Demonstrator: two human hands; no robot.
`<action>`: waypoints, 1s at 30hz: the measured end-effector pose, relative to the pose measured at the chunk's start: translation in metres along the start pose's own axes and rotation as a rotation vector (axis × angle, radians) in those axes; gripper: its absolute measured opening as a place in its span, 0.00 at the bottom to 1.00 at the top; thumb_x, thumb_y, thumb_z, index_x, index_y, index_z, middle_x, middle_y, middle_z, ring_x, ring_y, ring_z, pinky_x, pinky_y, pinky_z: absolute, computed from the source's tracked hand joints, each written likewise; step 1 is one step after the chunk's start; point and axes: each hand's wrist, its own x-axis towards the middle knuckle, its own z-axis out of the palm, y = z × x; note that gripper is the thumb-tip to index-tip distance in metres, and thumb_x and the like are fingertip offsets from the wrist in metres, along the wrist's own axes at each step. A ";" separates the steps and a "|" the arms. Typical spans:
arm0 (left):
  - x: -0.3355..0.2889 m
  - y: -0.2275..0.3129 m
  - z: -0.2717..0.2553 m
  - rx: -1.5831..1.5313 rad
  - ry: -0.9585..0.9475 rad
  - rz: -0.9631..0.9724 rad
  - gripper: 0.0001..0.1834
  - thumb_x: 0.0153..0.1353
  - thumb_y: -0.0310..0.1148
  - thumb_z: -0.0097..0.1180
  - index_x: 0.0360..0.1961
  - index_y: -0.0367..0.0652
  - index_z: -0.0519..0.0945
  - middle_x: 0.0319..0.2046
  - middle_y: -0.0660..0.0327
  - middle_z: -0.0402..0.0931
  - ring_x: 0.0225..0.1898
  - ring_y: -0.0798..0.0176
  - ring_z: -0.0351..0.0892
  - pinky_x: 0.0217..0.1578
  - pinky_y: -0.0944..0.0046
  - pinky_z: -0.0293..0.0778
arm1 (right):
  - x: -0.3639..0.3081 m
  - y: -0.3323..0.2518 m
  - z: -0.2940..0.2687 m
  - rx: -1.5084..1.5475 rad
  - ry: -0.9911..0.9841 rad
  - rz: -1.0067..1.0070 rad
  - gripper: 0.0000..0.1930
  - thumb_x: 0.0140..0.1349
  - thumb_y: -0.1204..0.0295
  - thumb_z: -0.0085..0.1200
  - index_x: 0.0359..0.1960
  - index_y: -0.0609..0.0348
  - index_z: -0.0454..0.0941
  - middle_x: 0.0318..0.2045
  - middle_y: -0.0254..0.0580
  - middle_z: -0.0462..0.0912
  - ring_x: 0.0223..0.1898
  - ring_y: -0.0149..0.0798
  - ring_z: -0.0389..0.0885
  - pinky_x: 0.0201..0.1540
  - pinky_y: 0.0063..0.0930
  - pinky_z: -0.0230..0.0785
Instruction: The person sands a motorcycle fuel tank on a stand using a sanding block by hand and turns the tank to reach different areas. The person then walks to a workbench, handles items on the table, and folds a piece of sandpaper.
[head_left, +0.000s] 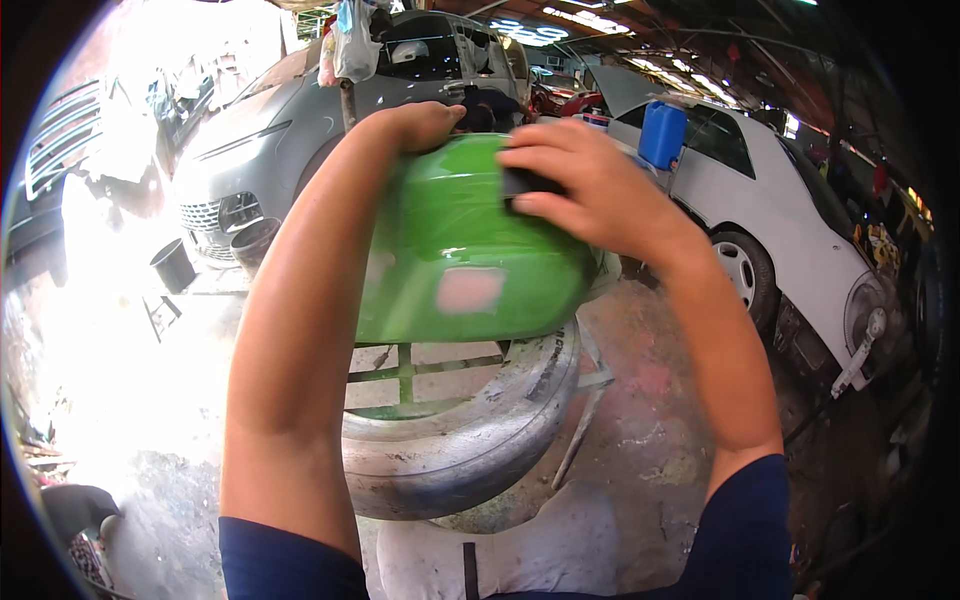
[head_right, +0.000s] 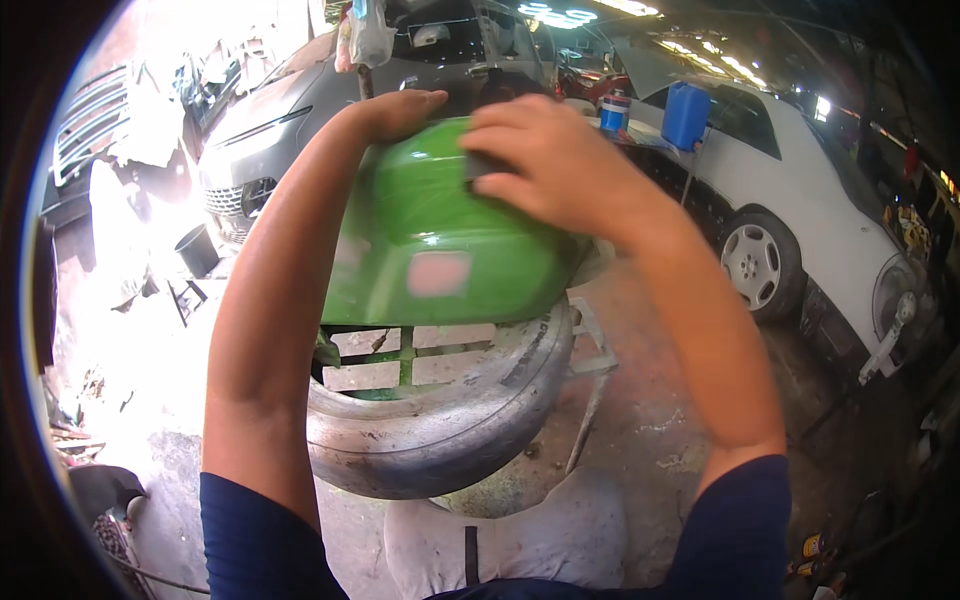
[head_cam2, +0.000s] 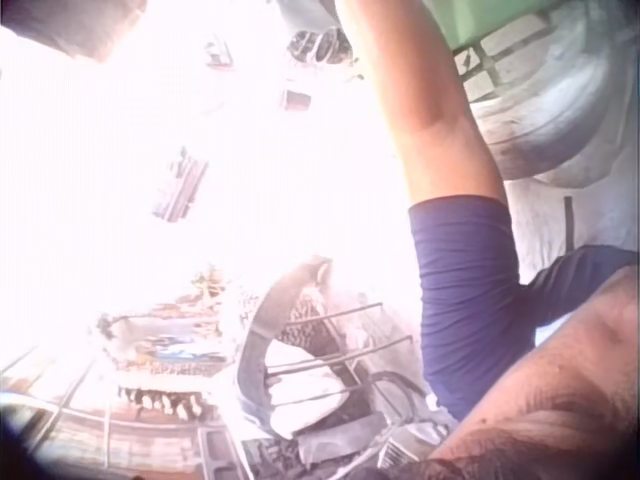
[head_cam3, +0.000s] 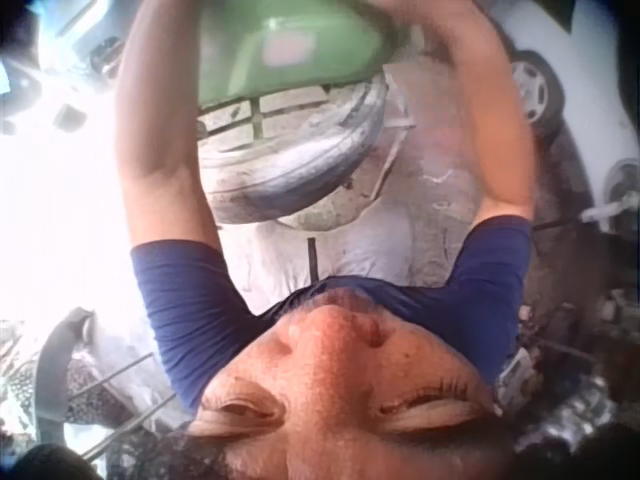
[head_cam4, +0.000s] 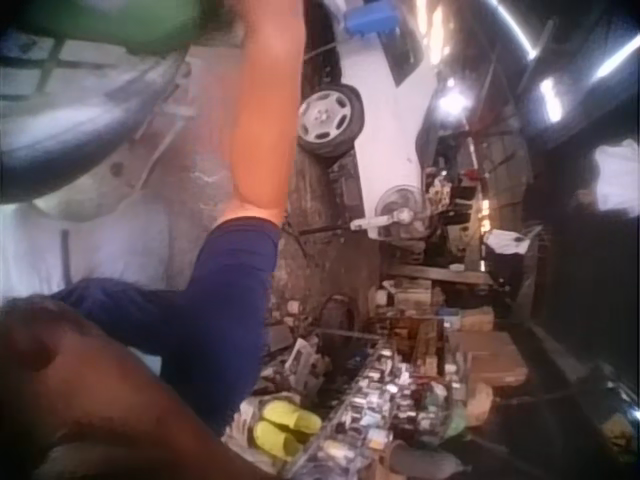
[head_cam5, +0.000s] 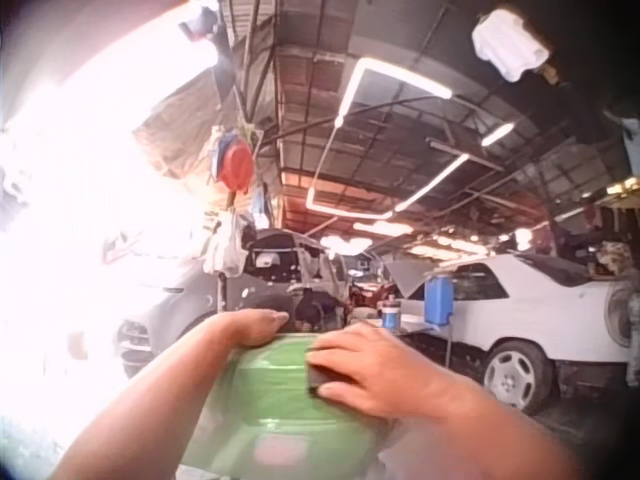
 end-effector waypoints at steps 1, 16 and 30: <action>0.003 0.003 0.002 -0.054 0.005 -0.004 0.29 0.78 0.39 0.38 0.75 0.39 0.63 0.74 0.46 0.64 0.74 0.47 0.64 0.73 0.54 0.61 | -0.018 0.009 -0.011 0.017 0.003 0.056 0.20 0.60 0.69 0.65 0.54 0.61 0.82 0.58 0.45 0.81 0.60 0.50 0.76 0.65 0.46 0.66; 0.016 -0.006 0.014 -0.093 0.115 -0.013 0.37 0.80 0.57 0.30 0.68 0.37 0.73 0.70 0.41 0.69 0.72 0.39 0.67 0.71 0.45 0.61 | -0.068 0.005 -0.003 -0.058 0.126 0.127 0.22 0.59 0.66 0.67 0.56 0.53 0.80 0.59 0.41 0.78 0.62 0.51 0.72 0.67 0.47 0.63; 0.010 -0.008 0.011 -0.044 0.171 -0.014 0.37 0.80 0.56 0.27 0.69 0.38 0.73 0.70 0.43 0.68 0.71 0.39 0.67 0.71 0.45 0.61 | -0.038 -0.029 -0.001 -0.137 0.078 -0.015 0.29 0.53 0.69 0.70 0.58 0.55 0.76 0.56 0.41 0.76 0.57 0.49 0.74 0.60 0.44 0.66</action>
